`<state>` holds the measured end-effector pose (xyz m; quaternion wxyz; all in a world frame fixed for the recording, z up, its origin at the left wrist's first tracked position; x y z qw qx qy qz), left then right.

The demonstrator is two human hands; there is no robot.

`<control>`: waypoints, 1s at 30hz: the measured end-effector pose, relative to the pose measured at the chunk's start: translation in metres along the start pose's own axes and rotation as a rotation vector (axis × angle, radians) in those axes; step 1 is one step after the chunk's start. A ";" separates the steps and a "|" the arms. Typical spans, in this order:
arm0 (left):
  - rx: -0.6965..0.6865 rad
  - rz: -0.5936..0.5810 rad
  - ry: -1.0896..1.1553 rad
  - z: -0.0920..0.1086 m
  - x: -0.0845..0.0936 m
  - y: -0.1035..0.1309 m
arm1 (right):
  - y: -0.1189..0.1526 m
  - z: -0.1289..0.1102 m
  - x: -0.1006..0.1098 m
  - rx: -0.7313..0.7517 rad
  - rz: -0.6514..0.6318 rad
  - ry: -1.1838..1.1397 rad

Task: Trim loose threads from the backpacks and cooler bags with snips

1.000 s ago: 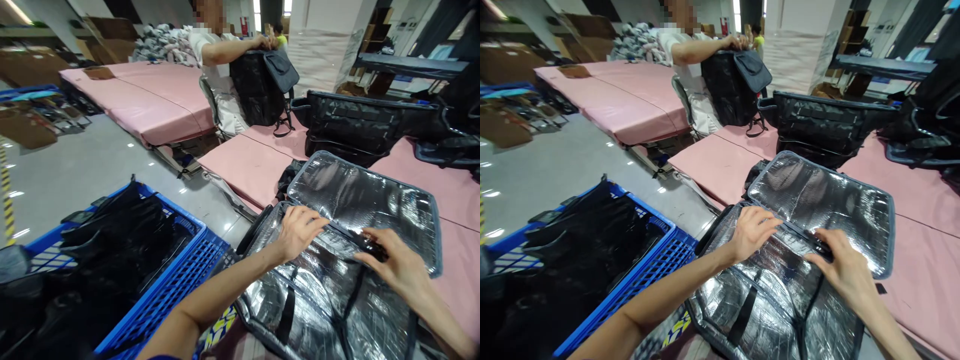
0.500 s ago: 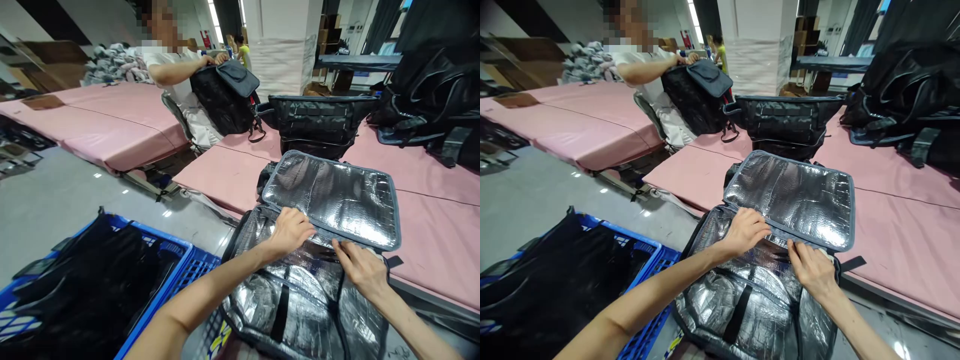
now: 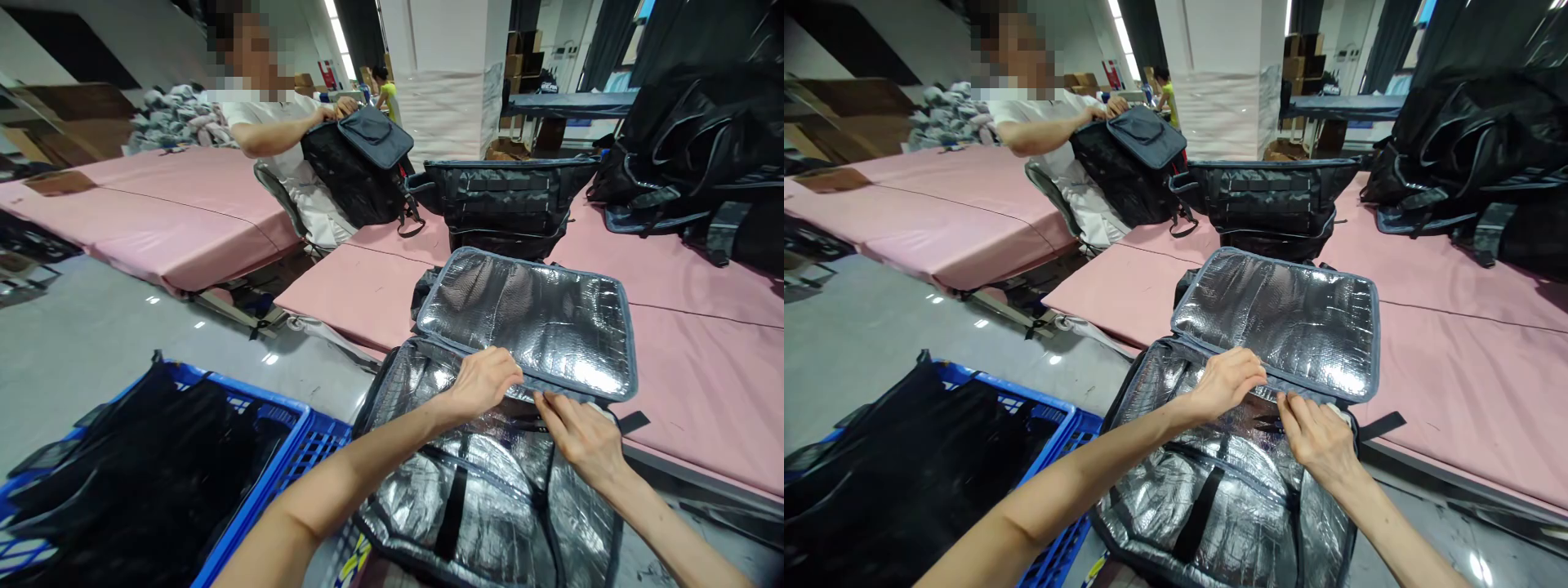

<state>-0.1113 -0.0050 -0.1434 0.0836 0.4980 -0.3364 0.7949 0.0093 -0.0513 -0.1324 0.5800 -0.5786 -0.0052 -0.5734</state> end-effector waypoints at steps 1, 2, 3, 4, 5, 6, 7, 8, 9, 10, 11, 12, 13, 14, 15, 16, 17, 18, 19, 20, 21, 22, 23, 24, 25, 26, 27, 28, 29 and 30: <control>-0.070 -0.044 -0.043 0.004 -0.001 -0.002 | 0.000 -0.001 -0.001 0.001 -0.003 0.002; -0.138 -0.098 -0.100 0.008 -0.003 -0.003 | 0.001 -0.001 -0.001 -0.001 -0.008 0.003; -0.198 -0.158 -0.159 0.011 -0.005 -0.005 | 0.001 -0.001 -0.002 -0.010 -0.018 -0.002; -0.251 -0.216 -0.212 0.014 -0.007 -0.006 | 0.001 0.001 -0.002 -0.029 -0.034 -0.024; -0.299 -0.267 -0.254 0.016 -0.008 -0.007 | 0.002 0.005 -0.001 -0.065 -0.057 -0.074; -0.339 -0.305 -0.283 0.019 -0.009 -0.008 | 0.003 0.011 0.000 -0.117 -0.083 -0.155; -0.373 -0.330 -0.304 0.021 -0.010 -0.009 | 0.005 0.018 0.002 -0.182 -0.106 -0.257; -0.398 -0.345 -0.318 0.023 -0.010 -0.009 | 0.007 0.027 0.005 -0.253 -0.120 -0.361; -0.414 -0.358 -0.328 0.024 -0.011 -0.009 | 0.009 0.035 0.008 -0.325 -0.129 -0.446; -0.421 -0.367 -0.337 0.025 -0.013 -0.009 | 0.011 0.044 0.011 -0.393 -0.140 -0.493; -0.423 -0.373 -0.345 0.025 -0.014 -0.009 | 0.014 0.051 0.013 -0.454 -0.158 -0.492; -0.421 -0.371 -0.353 0.025 -0.016 -0.008 | 0.016 0.057 0.015 -0.513 -0.186 -0.447; -0.415 -0.363 -0.358 0.025 -0.017 -0.008 | 0.018 0.062 0.014 -0.570 -0.226 -0.376; -0.401 -0.349 -0.361 0.023 -0.017 -0.007 | 0.020 0.064 0.013 -0.619 -0.274 -0.304; -0.377 -0.330 -0.361 0.022 -0.017 -0.007 | 0.021 0.065 0.011 -0.660 -0.320 -0.244; -0.347 -0.310 -0.357 0.019 -0.017 -0.006 | 0.022 0.064 0.009 -0.689 -0.353 -0.203; -0.316 -0.290 -0.352 0.017 -0.016 -0.005 | 0.021 0.061 0.007 -0.703 -0.370 -0.180; -0.287 -0.269 -0.346 0.015 -0.015 -0.004 | 0.020 0.057 0.005 -0.700 -0.369 -0.169; -0.265 -0.247 -0.339 0.013 -0.014 -0.003 | 0.017 0.053 0.004 -0.681 -0.350 -0.162; -0.253 -0.222 -0.333 0.012 -0.014 -0.002 | 0.014 0.049 0.004 -0.656 -0.320 -0.150; -0.246 -0.197 -0.327 0.012 -0.013 -0.001 | 0.010 0.045 0.004 -0.627 -0.288 -0.133; -0.241 -0.172 -0.321 0.012 -0.013 0.000 | 0.007 0.042 0.004 -0.597 -0.265 -0.113; -0.236 -0.149 -0.316 0.011 -0.013 0.000 | 0.004 0.040 0.003 -0.574 -0.253 -0.092; -0.231 -0.129 -0.313 0.011 -0.013 0.001 | 0.002 0.038 0.003 -0.561 -0.254 -0.070; -0.227 -0.113 -0.311 0.011 -0.013 0.001 | 0.000 0.038 0.001 -0.555 -0.262 -0.052; -0.224 -0.100 -0.309 0.011 -0.013 0.001 | -0.001 0.038 0.000 -0.552 -0.273 -0.041; -0.221 -0.092 -0.308 0.010 -0.013 0.001 | -0.003 0.038 0.000 -0.550 -0.283 -0.037; -0.219 -0.088 -0.305 0.010 -0.012 0.001 | -0.004 0.038 -0.001 -0.549 -0.292 -0.035; -0.219 -0.087 -0.302 0.011 -0.012 0.001 | -0.005 0.038 -0.001 -0.545 -0.300 -0.033; -0.220 -0.087 -0.297 0.011 -0.012 0.001 | -0.006 0.037 -0.002 -0.538 -0.307 -0.028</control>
Point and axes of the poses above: each hand's wrist, its own y-axis away from the middle knuckle, its own x-axis out of the back of the hand, z = x × y, the point moved 7 cm from there along -y, towards the middle knuckle, and after that the axes turned 7 degrees about -x, right-handed, at the moved point
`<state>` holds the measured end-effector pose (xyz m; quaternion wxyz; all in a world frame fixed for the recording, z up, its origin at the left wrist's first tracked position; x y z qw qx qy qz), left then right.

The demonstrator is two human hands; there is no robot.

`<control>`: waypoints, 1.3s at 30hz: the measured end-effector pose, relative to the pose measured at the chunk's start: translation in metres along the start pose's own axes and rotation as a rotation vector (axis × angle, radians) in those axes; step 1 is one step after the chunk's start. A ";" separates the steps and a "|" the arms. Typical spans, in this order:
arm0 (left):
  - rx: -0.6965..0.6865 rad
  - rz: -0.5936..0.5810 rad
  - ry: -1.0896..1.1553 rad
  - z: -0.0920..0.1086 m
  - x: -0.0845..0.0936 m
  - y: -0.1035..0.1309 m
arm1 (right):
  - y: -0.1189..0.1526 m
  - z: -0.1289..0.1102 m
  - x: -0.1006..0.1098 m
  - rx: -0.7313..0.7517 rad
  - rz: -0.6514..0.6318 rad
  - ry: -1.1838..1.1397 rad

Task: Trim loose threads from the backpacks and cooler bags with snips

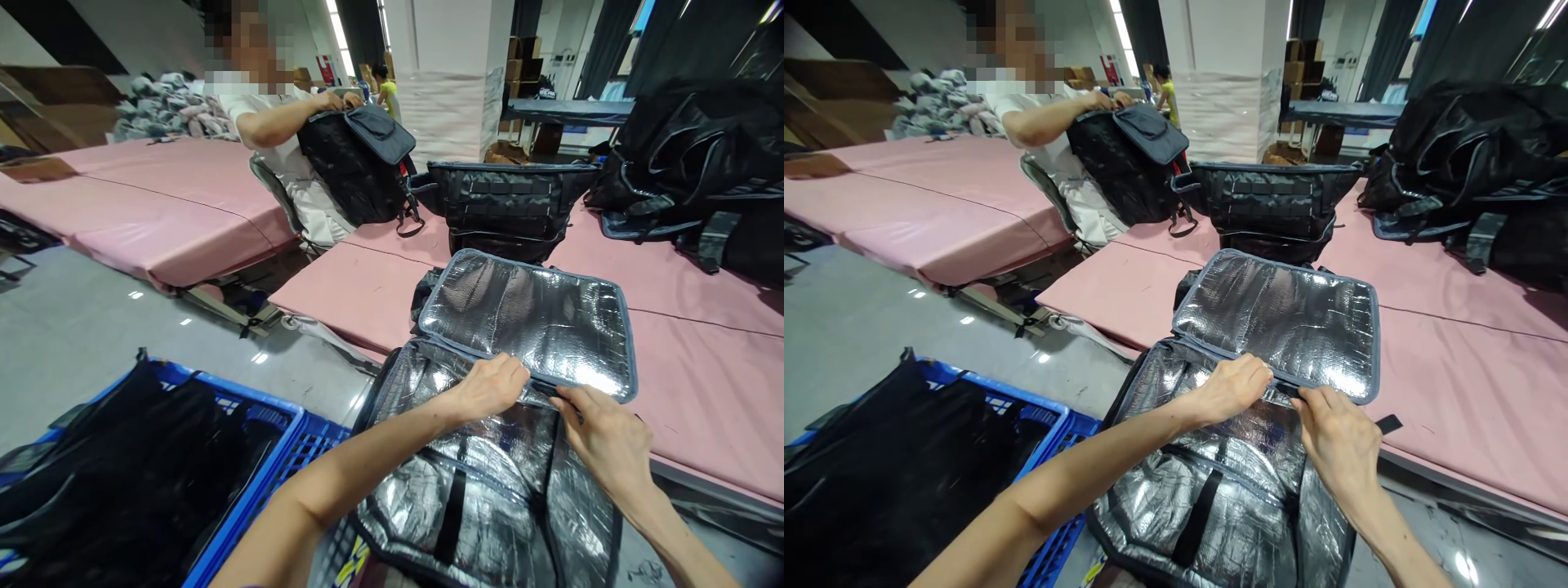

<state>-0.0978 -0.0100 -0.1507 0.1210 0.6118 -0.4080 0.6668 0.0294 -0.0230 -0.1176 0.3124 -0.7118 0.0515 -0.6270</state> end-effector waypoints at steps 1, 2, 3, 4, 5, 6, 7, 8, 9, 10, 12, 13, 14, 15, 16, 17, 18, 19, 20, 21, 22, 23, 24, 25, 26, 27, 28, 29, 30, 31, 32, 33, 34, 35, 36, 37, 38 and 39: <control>-0.001 0.000 0.005 0.000 0.001 0.000 | 0.000 -0.001 0.000 0.005 -0.003 0.011; -0.002 -0.002 0.010 0.001 0.001 0.000 | -0.001 -0.002 -0.001 0.011 -0.007 0.024; 0.001 -0.004 0.014 0.001 0.001 -0.001 | -0.001 -0.003 -0.001 0.017 -0.011 0.038; 0.006 -0.008 0.018 0.001 0.002 -0.001 | -0.001 -0.003 -0.002 0.024 -0.016 0.050; 0.011 -0.014 0.022 0.001 0.002 -0.001 | -0.001 -0.003 -0.003 0.029 -0.021 0.057; 0.017 -0.017 0.025 0.001 0.003 -0.001 | 0.000 -0.003 -0.004 0.030 -0.026 0.058; 0.024 -0.017 0.026 0.001 0.003 -0.001 | 0.000 -0.001 -0.004 0.024 -0.032 0.049; 0.030 -0.014 0.027 0.001 0.004 -0.001 | 0.000 0.001 -0.005 0.014 -0.037 0.034; 0.033 -0.009 0.027 0.001 0.005 -0.001 | 0.000 0.003 -0.005 0.001 -0.040 0.018; 0.034 -0.005 0.027 0.001 0.005 -0.001 | 0.000 0.004 -0.006 -0.009 -0.044 0.004; 0.035 0.003 0.026 0.001 0.006 -0.001 | 0.000 0.005 -0.006 -0.017 -0.054 0.000; 0.034 0.006 0.027 0.001 0.005 -0.001 | 0.000 0.005 -0.007 -0.011 -0.058 0.012; 0.031 0.010 0.028 0.001 0.005 -0.001 | -0.001 0.004 -0.007 -0.001 -0.062 0.027; 0.030 0.014 0.028 0.001 0.005 -0.001 | -0.001 0.003 -0.007 0.009 -0.066 0.039; 0.031 0.019 0.030 0.001 0.004 -0.001 | -0.001 0.002 -0.007 0.017 -0.072 0.045; 0.035 0.032 0.035 0.000 0.004 0.000 | -0.002 0.002 -0.007 0.019 -0.077 0.042; 0.047 0.052 0.046 -0.001 0.004 0.001 | -0.002 0.002 -0.007 0.016 -0.081 0.028; 0.067 0.079 0.068 -0.003 0.005 0.003 | -0.003 0.003 -0.007 0.004 -0.080 0.004; 0.091 0.113 0.101 -0.005 0.007 0.005 | -0.003 0.004 -0.007 -0.011 -0.074 -0.021; 0.120 0.153 0.142 -0.008 0.009 0.007 | -0.004 0.004 -0.006 -0.022 -0.063 -0.044; 0.145 0.191 0.185 -0.010 0.010 0.010 | -0.004 0.003 -0.006 -0.025 -0.049 -0.061; 0.165 0.225 0.225 -0.012 0.012 0.012 | -0.005 0.000 -0.007 -0.020 -0.035 -0.074; 0.177 0.255 0.256 -0.013 0.014 0.015 | -0.006 -0.004 -0.007 -0.003 -0.024 -0.082; 0.184 0.278 0.276 -0.013 0.016 0.016 | -0.007 -0.009 -0.009 0.019 -0.013 -0.086; 0.189 0.293 0.289 -0.013 0.017 0.018 | -0.008 -0.014 -0.010 0.042 -0.005 -0.087; 0.190 0.299 0.297 -0.013 0.017 0.018 | -0.009 -0.018 -0.011 0.062 0.001 -0.088; 0.189 0.300 0.302 -0.013 0.017 0.018 | -0.010 -0.022 -0.012 0.079 0.004 -0.087; 0.190 0.298 0.304 -0.012 0.017 0.018 | -0.011 -0.024 -0.013 0.091 0.005 -0.085; 0.192 0.296 0.305 -0.012 0.017 0.018 | -0.012 -0.025 -0.013 0.101 0.006 -0.082; 0.192 0.295 0.306 -0.012 0.017 0.017 | -0.012 -0.025 -0.013 0.108 0.011 -0.078; 0.190 0.297 0.308 -0.013 0.017 0.017 | -0.012 -0.025 -0.012 0.115 0.015 -0.072; 0.189 0.301 0.312 -0.013 0.017 0.017 | -0.013 -0.024 -0.011 0.119 0.018 -0.069; 0.187 0.305 0.319 -0.014 0.018 0.017 | -0.013 -0.022 -0.010 0.116 0.021 -0.068; 0.188 0.311 0.327 -0.014 0.017 0.018 | -0.012 -0.020 -0.010 0.111 0.025 -0.073; 0.188 0.315 0.336 -0.015 0.017 0.018 | -0.012 -0.019 -0.009 0.107 0.025 -0.081; 0.191 0.319 0.344 -0.016 0.016 0.018 | -0.012 -0.019 -0.009 0.106 0.023 -0.088; 0.195 0.322 0.351 -0.016 0.016 0.019 | -0.012 -0.020 -0.009 0.110 0.022 -0.091; 0.196 0.323 0.357 -0.016 0.015 0.019 | -0.012 -0.021 -0.009 0.121 0.020 -0.087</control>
Point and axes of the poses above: each hand's wrist, its own y-axis away from the middle knuckle, its own x-axis out of the back of the hand, z = x × y, the point moved 7 cm from there along -y, towards the middle knuckle, and after that the axes turned 7 degrees about -x, right-handed, at the moved point
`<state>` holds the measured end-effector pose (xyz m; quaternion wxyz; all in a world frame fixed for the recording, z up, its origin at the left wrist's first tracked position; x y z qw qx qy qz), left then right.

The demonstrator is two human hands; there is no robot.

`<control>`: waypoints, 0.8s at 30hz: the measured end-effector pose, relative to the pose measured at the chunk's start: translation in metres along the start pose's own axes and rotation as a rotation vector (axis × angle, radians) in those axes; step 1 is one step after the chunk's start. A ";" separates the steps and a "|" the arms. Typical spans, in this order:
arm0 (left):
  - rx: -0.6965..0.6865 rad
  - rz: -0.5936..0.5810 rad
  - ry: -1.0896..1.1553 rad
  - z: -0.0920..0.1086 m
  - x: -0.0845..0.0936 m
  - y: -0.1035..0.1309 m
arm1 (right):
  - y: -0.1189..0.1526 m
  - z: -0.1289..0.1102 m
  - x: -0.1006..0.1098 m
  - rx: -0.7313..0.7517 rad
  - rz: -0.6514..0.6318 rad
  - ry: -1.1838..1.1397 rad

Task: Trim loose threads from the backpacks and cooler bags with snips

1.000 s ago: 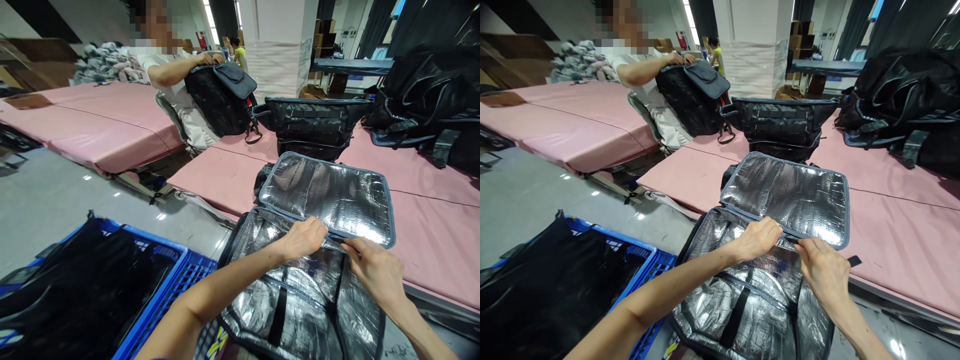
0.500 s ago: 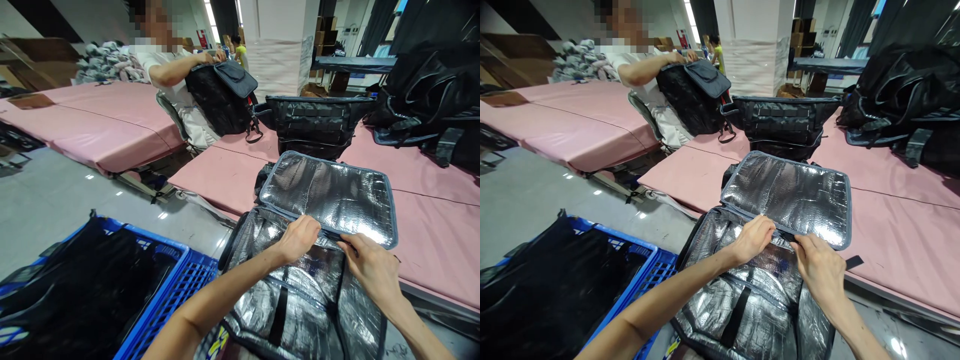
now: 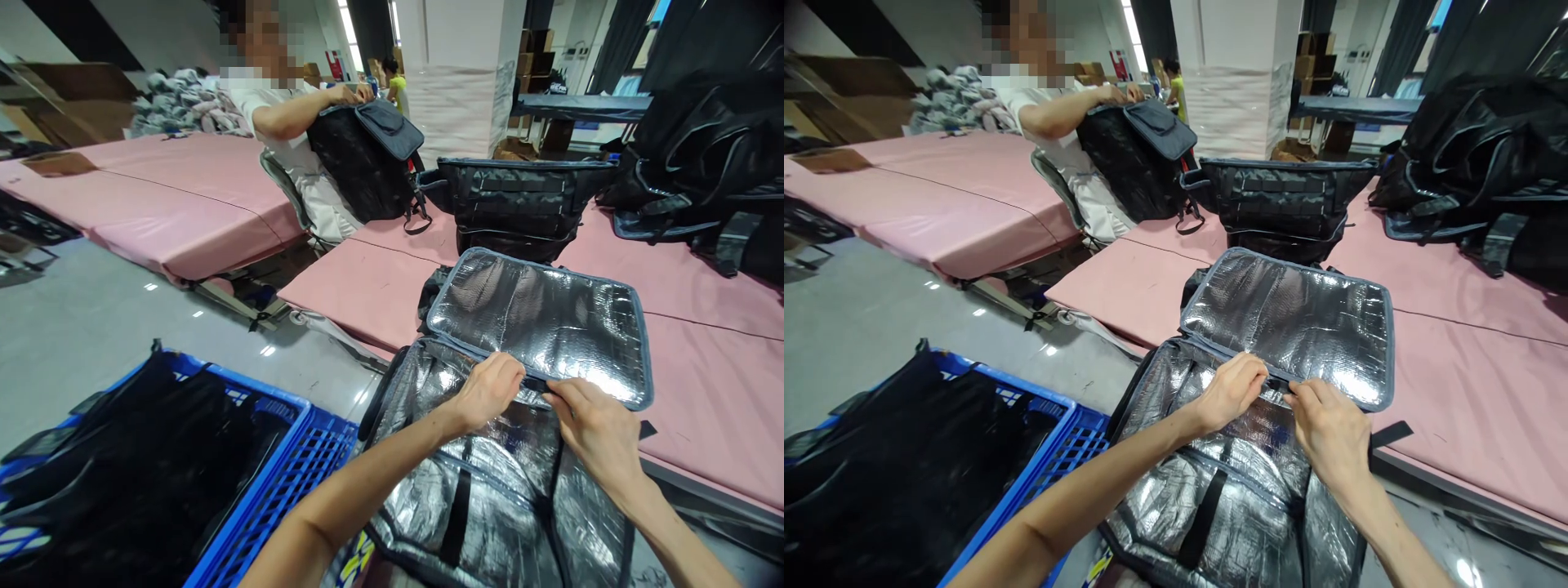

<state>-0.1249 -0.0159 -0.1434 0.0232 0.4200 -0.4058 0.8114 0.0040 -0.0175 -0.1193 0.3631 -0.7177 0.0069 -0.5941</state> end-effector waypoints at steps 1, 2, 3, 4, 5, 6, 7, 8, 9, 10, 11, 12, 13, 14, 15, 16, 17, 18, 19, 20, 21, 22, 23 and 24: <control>0.002 -0.003 0.005 0.000 -0.001 0.000 | 0.000 -0.002 -0.001 0.016 -0.005 0.008; 0.004 -0.009 0.011 0.000 -0.001 0.001 | 0.000 -0.005 -0.002 0.033 -0.006 0.017; 0.004 -0.019 0.019 0.001 -0.001 0.001 | -0.001 -0.006 -0.002 0.044 -0.003 0.025; 0.006 -0.032 0.034 0.001 0.000 0.002 | -0.001 -0.007 -0.002 0.048 -0.002 0.026; 0.010 -0.048 0.060 0.000 0.002 0.002 | -0.001 -0.006 -0.002 0.046 -0.008 0.011; 0.020 -0.065 0.102 -0.001 0.005 0.002 | -0.001 -0.003 -0.003 0.032 -0.024 -0.020; 0.034 -0.094 0.162 -0.002 0.009 0.001 | -0.001 0.002 -0.003 0.006 -0.039 -0.062; 0.052 -0.133 0.233 -0.005 0.013 0.000 | -0.001 0.008 -0.003 -0.024 -0.052 -0.104; 0.082 -0.170 0.293 -0.009 0.017 0.000 | -0.001 0.013 -0.002 -0.054 -0.055 -0.131; 0.122 -0.194 0.321 -0.015 0.022 -0.001 | -0.001 0.018 -0.001 -0.077 -0.047 -0.129; 0.164 -0.200 0.302 -0.022 0.028 -0.003 | -0.002 0.022 -0.001 -0.087 -0.034 -0.096; 0.201 -0.195 0.240 -0.030 0.034 -0.004 | -0.003 0.024 -0.001 -0.084 -0.028 -0.040; 0.228 -0.183 0.150 -0.038 0.039 -0.006 | -0.005 0.023 -0.002 -0.065 -0.037 0.020; 0.244 -0.176 0.055 -0.044 0.042 -0.007 | -0.007 0.022 -0.006 -0.036 -0.062 0.069; 0.247 -0.185 -0.024 -0.049 0.044 -0.007 | -0.009 0.019 -0.010 0.002 -0.097 0.102; 0.247 -0.206 -0.075 -0.053 0.043 -0.007 | -0.011 0.017 -0.014 0.045 -0.133 0.114; 0.255 -0.228 -0.101 -0.057 0.043 -0.005 | -0.012 0.014 -0.017 0.081 -0.161 0.111; 0.270 -0.242 -0.112 -0.061 0.042 -0.003 | -0.014 0.013 -0.019 0.105 -0.174 0.104; 0.286 -0.249 -0.118 -0.064 0.043 -0.001 | -0.017 0.012 -0.020 0.119 -0.180 0.098; 0.293 -0.259 -0.122 -0.067 0.044 0.001 | -0.019 0.012 -0.021 0.123 -0.181 0.097; 0.288 -0.276 -0.126 -0.069 0.045 0.002 | -0.021 0.012 -0.022 0.126 -0.186 0.101; 0.271 -0.303 -0.133 -0.071 0.045 0.003 | -0.023 0.011 -0.024 0.129 -0.199 0.113; 0.249 -0.336 -0.145 -0.072 0.045 0.003 | -0.025 0.010 -0.027 0.140 -0.223 0.133; 0.226 -0.373 -0.161 -0.074 0.043 0.001 | -0.026 0.007 -0.030 0.161 -0.260 0.157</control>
Point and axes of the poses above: each hand's wrist, its own y-axis away from the middle knuckle, its own x-axis out of the back of the hand, z = x × y, the point moved 7 cm from there along -y, towards the middle knuckle, and after that the axes turned 7 degrees about -x, right-handed, at the moved point
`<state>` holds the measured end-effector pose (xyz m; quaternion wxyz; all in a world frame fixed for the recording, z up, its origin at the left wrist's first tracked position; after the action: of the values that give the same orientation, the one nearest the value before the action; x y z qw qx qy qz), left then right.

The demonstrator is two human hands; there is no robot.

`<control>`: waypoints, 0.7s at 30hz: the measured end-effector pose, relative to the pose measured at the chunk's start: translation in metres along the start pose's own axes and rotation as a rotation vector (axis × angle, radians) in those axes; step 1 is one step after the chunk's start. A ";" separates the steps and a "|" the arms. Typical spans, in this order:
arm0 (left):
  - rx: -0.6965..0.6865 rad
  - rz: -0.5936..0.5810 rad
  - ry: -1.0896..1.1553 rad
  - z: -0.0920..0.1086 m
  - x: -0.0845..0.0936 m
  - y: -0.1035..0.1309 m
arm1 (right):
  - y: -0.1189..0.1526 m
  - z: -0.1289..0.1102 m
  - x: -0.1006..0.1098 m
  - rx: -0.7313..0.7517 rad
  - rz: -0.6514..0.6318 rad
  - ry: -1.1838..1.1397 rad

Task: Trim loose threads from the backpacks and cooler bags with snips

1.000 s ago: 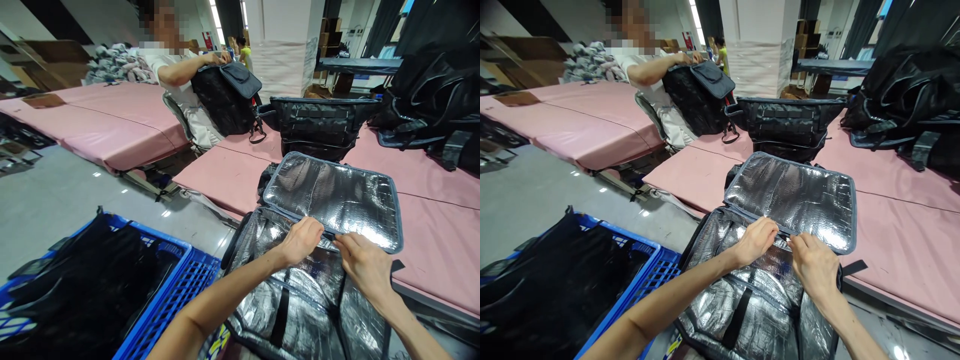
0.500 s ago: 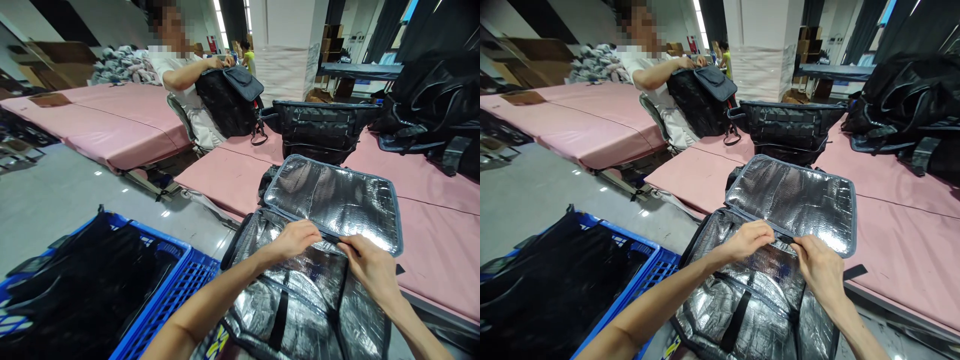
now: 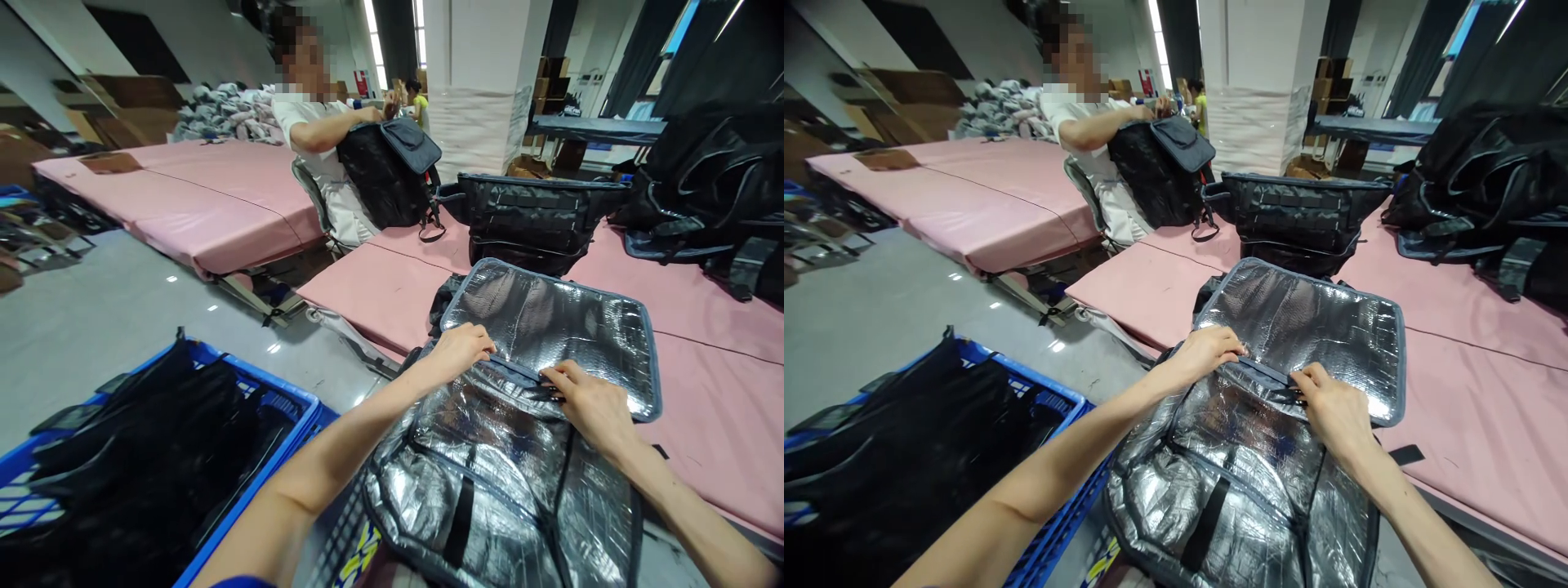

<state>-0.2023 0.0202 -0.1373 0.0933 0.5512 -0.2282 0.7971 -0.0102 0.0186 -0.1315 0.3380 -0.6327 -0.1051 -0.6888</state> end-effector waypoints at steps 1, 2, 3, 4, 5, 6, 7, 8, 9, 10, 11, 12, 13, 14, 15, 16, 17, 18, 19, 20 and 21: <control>-0.020 -0.034 -0.024 -0.001 -0.001 -0.003 | -0.003 -0.003 -0.003 0.024 -0.043 0.026; -0.037 -0.065 -0.048 -0.001 -0.002 -0.006 | -0.005 -0.007 -0.006 0.042 -0.090 0.050; -0.057 -0.089 -0.073 0.000 -0.003 -0.008 | -0.008 -0.009 -0.009 0.053 -0.139 0.064; -0.083 -0.103 -0.099 0.002 -0.002 -0.010 | -0.010 -0.009 -0.010 0.048 -0.184 0.061; -0.118 -0.107 -0.122 0.006 -0.001 -0.011 | -0.013 -0.008 -0.009 0.029 -0.219 0.038; -0.158 -0.100 -0.147 0.012 0.001 -0.011 | -0.016 -0.006 -0.006 0.002 -0.245 -0.007; -0.194 -0.082 -0.176 0.018 0.004 -0.009 | -0.018 -0.004 -0.001 -0.021 -0.260 -0.069; -0.223 -0.056 -0.209 0.025 0.008 -0.006 | -0.020 -0.001 0.006 -0.034 -0.268 -0.142; -0.240 -0.025 -0.240 0.031 0.013 -0.002 | -0.021 0.000 0.015 -0.035 -0.269 -0.219; -0.247 0.003 -0.261 0.036 0.018 0.002 | -0.022 0.002 0.024 -0.029 -0.269 -0.297; -0.252 0.023 -0.261 0.041 0.022 0.004 | -0.022 0.004 0.032 -0.024 -0.274 -0.377; -0.260 0.030 -0.232 0.044 0.025 0.005 | -0.022 0.006 0.037 -0.030 -0.289 -0.456; -0.269 0.020 -0.173 0.046 0.027 0.002 | -0.022 0.010 0.040 -0.053 -0.319 -0.528; -0.278 -0.014 -0.090 0.047 0.027 -0.003 | -0.022 0.014 0.038 -0.086 -0.366 -0.594; -0.281 -0.070 0.006 0.047 0.025 -0.010 | -0.021 0.019 0.033 -0.123 -0.425 -0.651; -0.274 -0.150 0.100 0.046 0.020 -0.020 | -0.020 0.023 0.025 -0.157 -0.486 -0.701; -0.256 -0.241 0.181 0.044 0.014 -0.031 | -0.019 0.027 0.017 -0.182 -0.539 -0.744; -0.232 -0.335 0.246 0.042 0.007 -0.043 | -0.017 0.032 0.009 -0.199 -0.578 -0.786; -0.209 -0.424 0.296 0.040 -0.001 -0.053 | -0.016 0.036 0.001 -0.213 -0.598 -0.825; -0.188 -0.495 0.334 0.039 -0.008 -0.063 | -0.015 0.042 -0.005 -0.232 -0.602 -0.860; -0.164 -0.545 0.365 0.037 -0.015 -0.072 | -0.013 0.048 -0.010 -0.258 -0.599 -0.880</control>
<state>-0.1368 0.0675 -0.1212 0.3864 0.4308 -0.1154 0.8074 0.0200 0.0584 -0.1285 -0.0289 -0.8398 -0.3267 -0.4327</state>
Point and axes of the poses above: each hand's wrist, its own y-axis away from the middle knuckle, its own x-axis out of the back of the hand, z = x × y, the point moved 7 cm from there along -y, towards the middle knuckle, and after that the axes turned 7 degrees about -x, right-handed, at the moved point
